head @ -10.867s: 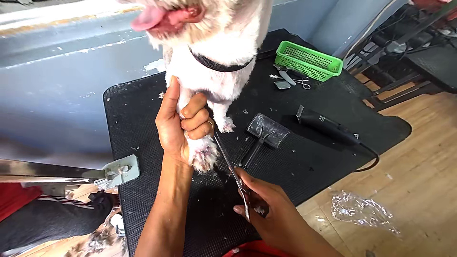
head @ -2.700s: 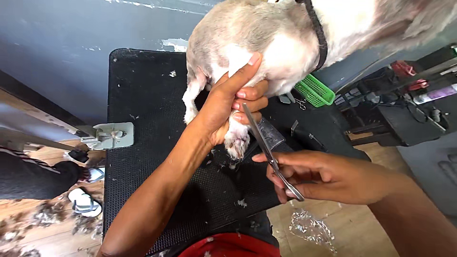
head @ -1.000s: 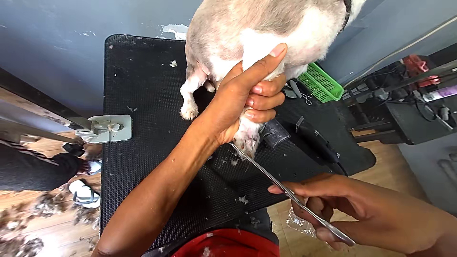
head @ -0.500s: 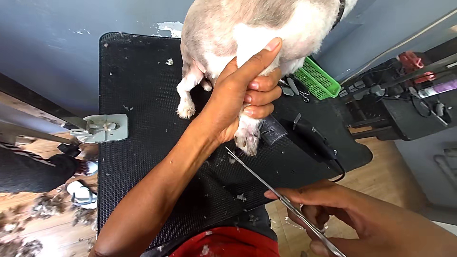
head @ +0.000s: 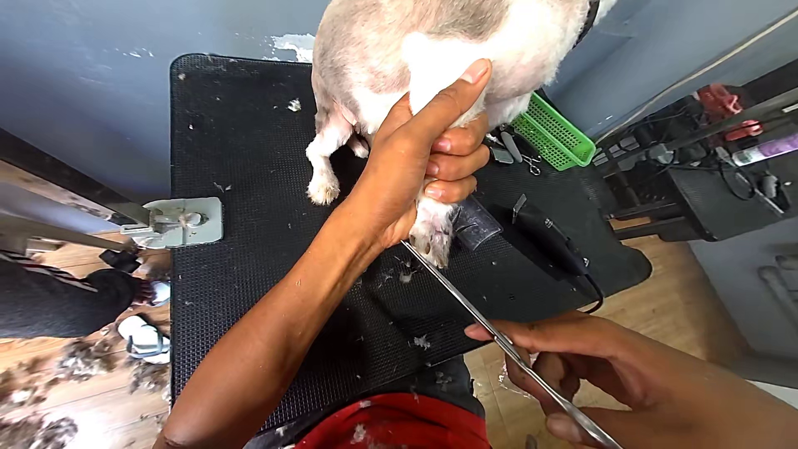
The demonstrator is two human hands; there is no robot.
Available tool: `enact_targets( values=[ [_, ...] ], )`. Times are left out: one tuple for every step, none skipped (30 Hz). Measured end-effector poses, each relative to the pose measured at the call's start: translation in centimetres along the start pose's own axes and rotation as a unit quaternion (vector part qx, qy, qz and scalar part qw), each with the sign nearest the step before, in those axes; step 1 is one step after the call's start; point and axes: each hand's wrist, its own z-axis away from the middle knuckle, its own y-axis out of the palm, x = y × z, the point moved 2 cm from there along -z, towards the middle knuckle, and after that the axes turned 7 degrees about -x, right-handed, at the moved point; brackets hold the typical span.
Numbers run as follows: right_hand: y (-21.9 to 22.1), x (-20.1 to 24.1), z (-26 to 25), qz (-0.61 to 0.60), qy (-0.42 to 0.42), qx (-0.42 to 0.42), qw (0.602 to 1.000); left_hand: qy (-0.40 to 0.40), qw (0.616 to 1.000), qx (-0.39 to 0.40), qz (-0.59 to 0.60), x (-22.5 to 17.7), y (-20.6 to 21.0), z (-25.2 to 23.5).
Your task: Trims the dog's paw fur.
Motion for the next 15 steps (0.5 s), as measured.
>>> enact_targets(
  values=[
    [-0.02, -0.05, 0.02, -0.003, -0.001, 0.001, 1.0, 0.001, 1.0, -0.001, -0.001, -0.01, -0.01, -0.01],
    [-0.04, -0.07, 0.07, -0.007, -0.001, 0.001, 1.0, 0.002, 1.0, -0.002, -0.002, 0.0, -0.01, -0.02],
    [-0.06, -0.09, 0.12, -0.012, -0.001, 0.0, 1.0, 0.002, 1.0, -0.003, -0.004, 0.0, -0.01, -0.01],
    [-0.1, -0.09, 0.16, -0.015, 0.0, 0.0, 1.0, 0.001, 1.0, -0.003, -0.006, 0.0, -0.03, -0.01],
    [-0.13, -0.09, 0.19, -0.018, 0.003, -0.001, 1.0, 0.0, 1.0, -0.003, -0.008, -0.02, -0.05, 0.0],
    [-0.16, -0.12, 0.23, -0.019, 0.006, -0.003, 1.0, 0.0, 1.0, -0.001, -0.01, -0.05, -0.07, 0.0],
    [-0.19, -0.14, 0.27, -0.019, 0.009, -0.003, 1.0, 0.0, 1.0, -0.001, -0.012, -0.08, -0.06, 0.0],
    [-0.21, -0.15, 0.3, -0.016, 0.011, -0.003, 1.0, 0.0, 1.0, -0.001, -0.015, -0.12, -0.04, -0.01],
    [-0.21, -0.16, 0.31, -0.014, 0.013, -0.004, 1.0, 0.001, 1.0, -0.001, -0.017, -0.16, -0.03, 0.0],
    [-0.22, -0.16, 0.31, -0.013, 0.016, -0.005, 1.0, 0.003, 1.0, -0.002, -0.019, -0.18, -0.03, 0.0],
    [-0.22, -0.22, 0.34, -0.015, 0.019, -0.006, 1.0, 0.005, 1.0, -0.002, -0.021, -0.19, -0.02, 0.02],
    [-0.24, -0.3, 0.39, -0.014, 0.021, -0.008, 1.0, 0.005, 1.0, -0.001, -0.023, -0.17, -0.03, 0.04],
    [-0.26, -0.38, 0.43, -0.011, 0.024, -0.012, 1.0, 0.007, 1.0, 0.001, -0.025, -0.15, -0.02, 0.04],
    [-0.27, -0.42, 0.45, -0.007, 0.024, -0.016, 1.0, 0.007, 1.0, 0.001, -0.026, -0.16, 0.0, 0.05],
    [-0.3, -0.46, 0.47, -0.004, 0.023, -0.017, 1.0, 0.007, 1.0, 0.001, -0.026, -0.17, 0.01, 0.05]
  ],
)
